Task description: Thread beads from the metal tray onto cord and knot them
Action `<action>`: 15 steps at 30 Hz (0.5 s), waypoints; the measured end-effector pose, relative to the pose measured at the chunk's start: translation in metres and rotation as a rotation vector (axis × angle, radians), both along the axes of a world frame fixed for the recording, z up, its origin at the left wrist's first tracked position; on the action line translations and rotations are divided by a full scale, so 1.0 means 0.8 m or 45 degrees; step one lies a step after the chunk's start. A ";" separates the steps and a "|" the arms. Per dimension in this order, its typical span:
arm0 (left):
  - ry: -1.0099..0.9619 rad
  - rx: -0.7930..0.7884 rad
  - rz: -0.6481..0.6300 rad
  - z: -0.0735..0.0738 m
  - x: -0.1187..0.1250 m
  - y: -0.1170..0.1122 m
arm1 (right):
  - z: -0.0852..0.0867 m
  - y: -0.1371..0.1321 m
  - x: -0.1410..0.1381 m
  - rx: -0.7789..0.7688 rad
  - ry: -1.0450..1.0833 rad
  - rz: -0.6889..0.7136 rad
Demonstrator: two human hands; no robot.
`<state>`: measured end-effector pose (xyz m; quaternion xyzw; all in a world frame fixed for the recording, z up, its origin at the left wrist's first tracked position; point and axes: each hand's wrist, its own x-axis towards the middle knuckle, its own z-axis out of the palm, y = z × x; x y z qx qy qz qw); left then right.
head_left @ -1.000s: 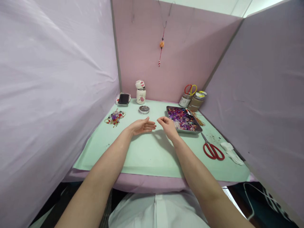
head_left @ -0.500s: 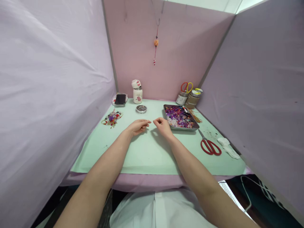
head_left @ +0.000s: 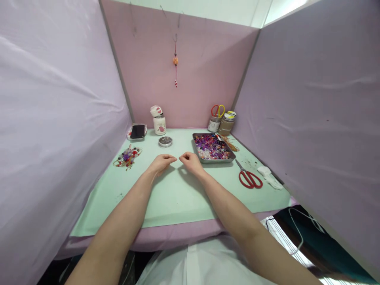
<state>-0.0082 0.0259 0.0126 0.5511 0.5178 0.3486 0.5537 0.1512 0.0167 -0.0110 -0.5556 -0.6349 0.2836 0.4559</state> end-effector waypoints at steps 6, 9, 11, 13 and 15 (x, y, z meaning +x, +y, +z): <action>0.001 -0.022 -0.017 -0.001 -0.005 0.002 | 0.031 -0.007 0.031 0.134 -0.108 -0.002; -0.098 -0.027 -0.046 -0.008 -0.008 0.008 | 0.058 -0.002 0.088 0.204 -0.192 -0.187; -0.133 -0.029 -0.045 -0.014 -0.009 0.013 | 0.071 0.008 0.128 0.172 -0.327 -0.355; -0.124 -0.015 -0.019 -0.020 -0.009 0.017 | 0.076 0.020 0.157 0.091 -0.517 -0.419; -0.092 0.011 0.004 -0.024 -0.008 0.019 | 0.074 0.034 0.171 0.020 -0.724 -0.356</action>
